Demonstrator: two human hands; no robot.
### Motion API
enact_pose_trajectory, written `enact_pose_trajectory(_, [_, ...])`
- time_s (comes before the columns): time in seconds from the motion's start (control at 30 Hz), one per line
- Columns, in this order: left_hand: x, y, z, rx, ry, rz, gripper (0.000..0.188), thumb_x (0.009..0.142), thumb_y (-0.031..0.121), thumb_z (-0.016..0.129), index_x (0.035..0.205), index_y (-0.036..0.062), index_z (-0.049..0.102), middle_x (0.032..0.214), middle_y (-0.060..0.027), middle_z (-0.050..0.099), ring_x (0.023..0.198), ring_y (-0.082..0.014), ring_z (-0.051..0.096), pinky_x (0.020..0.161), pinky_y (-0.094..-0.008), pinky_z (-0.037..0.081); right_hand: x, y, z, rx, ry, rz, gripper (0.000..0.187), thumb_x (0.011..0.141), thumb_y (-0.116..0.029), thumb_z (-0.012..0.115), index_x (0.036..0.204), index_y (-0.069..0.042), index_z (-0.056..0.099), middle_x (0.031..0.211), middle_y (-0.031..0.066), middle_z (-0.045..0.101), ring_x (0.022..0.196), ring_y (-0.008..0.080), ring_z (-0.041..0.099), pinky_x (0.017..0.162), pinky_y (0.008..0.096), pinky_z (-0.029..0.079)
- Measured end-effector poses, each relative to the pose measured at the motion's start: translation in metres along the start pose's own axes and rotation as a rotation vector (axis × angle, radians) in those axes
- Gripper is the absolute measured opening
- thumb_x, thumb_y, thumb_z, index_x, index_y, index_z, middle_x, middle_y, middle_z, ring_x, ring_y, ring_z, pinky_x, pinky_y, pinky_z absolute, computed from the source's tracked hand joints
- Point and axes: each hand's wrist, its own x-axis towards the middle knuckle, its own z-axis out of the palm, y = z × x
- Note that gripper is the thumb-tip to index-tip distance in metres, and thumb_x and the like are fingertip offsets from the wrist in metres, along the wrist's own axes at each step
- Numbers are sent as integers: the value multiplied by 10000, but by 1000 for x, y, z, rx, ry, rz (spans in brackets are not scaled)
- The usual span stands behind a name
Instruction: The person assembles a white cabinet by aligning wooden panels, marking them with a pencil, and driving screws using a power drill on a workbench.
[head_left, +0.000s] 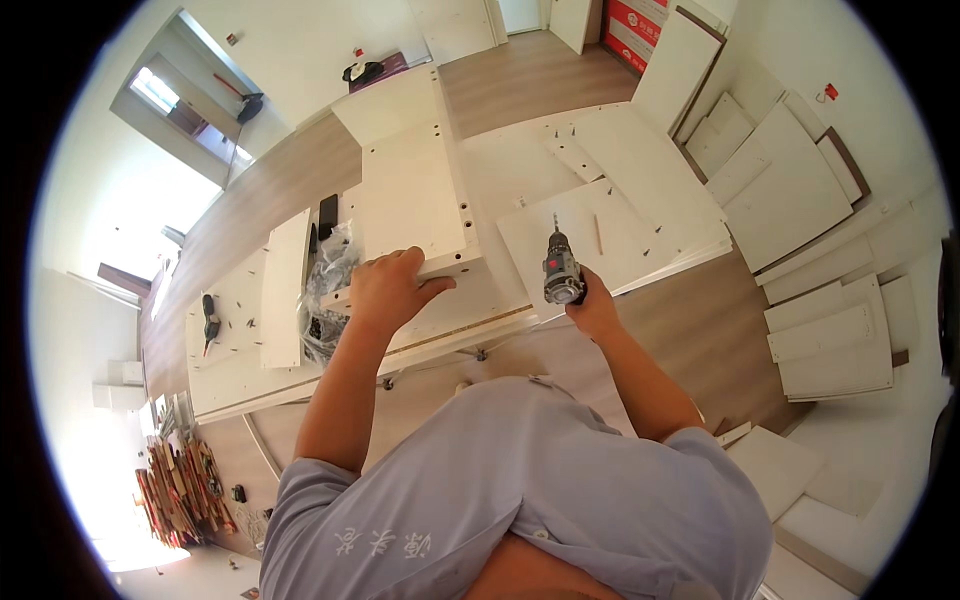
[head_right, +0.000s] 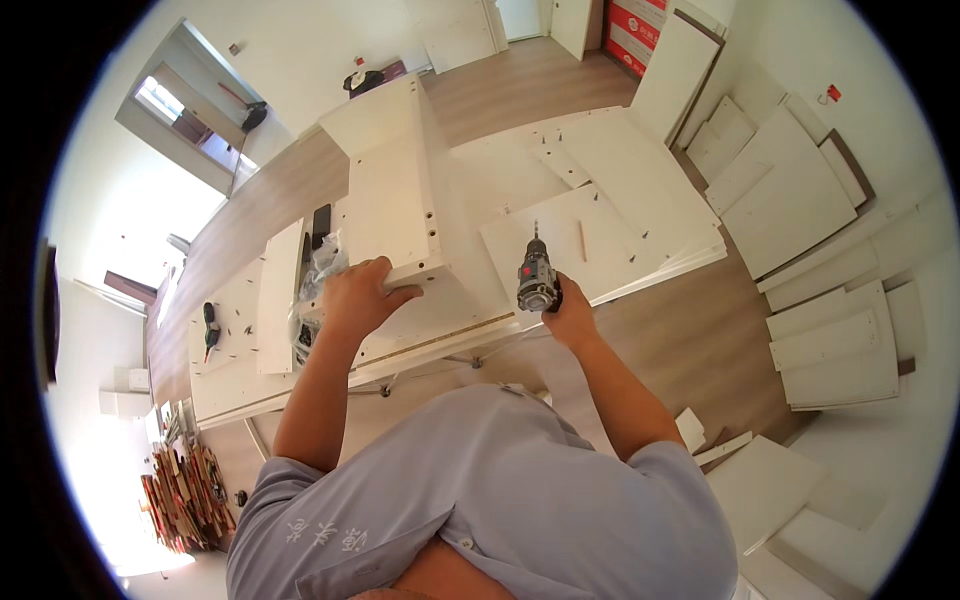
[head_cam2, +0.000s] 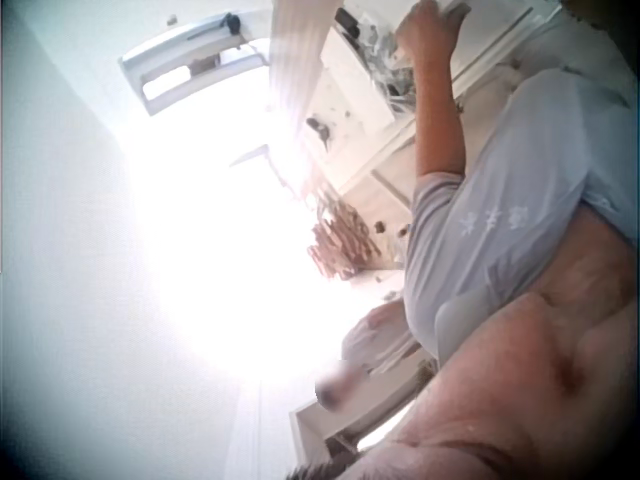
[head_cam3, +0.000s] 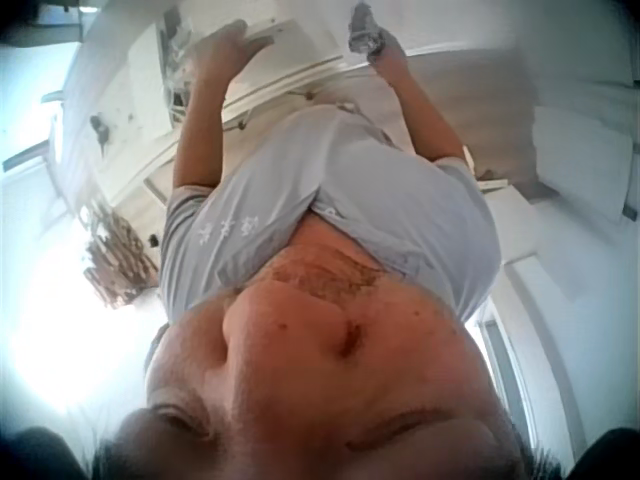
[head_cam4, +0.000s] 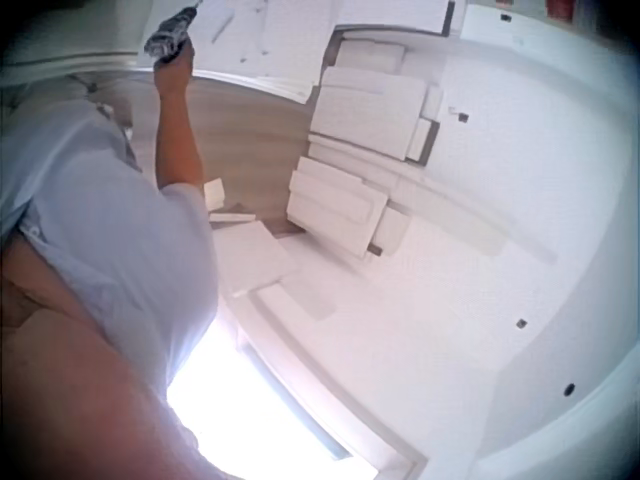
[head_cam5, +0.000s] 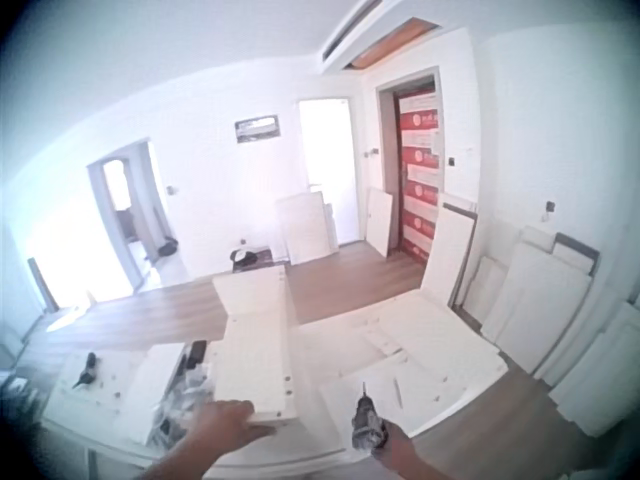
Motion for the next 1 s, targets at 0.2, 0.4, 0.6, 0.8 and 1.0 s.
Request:
enact_pose_trajectory(0.2, [2,1,4,34,40,-6,627,826,691,724,799,76,604,789,-102,709,800,-317,721,671,-438,544,42,14,17,-456,-119,-90,677,758,-50,750,1402,-120,555,1237,162,654,1138,370,650,950,480,531])
enact_pose_trajectory(0.4, [3,3,6,19,91,-3,615,777,637,802,734,80,545,705,-65,639,705,-289,670,635,-424,509,78,20,29,-669,-187,-55,626,812,-39,692,1415,-128,550,1243,147,649,1150,343,654,928,483,524])
enact_pose_trajectory(0.6, [2,1,12,0,247,73,599,737,586,845,714,89,512,677,-44,602,658,-277,636,625,-412,498,99,28,29,-690,-137,56,582,865,-78,665,1427,-135,527,1266,131,628,1187,333,639,984,495,506])
enact_pose_trajectory(0.8, [-15,-12,15,-220,394,183,395,767,331,890,1006,72,710,1042,-94,728,977,-315,691,852,-439,541,99,39,15,-531,-116,82,737,776,-167,828,1448,-84,537,1424,181,560,1286,373,578,1083,481,480])
enact_pose_trajectory(1.0, [-77,-73,25,-426,554,-92,442,851,214,828,1236,65,673,1234,-112,680,1119,-320,653,990,-436,502,98,-17,-12,-118,-38,40,543,874,-279,789,1310,13,648,1293,213,661,1169,348,658,1021,424,520])
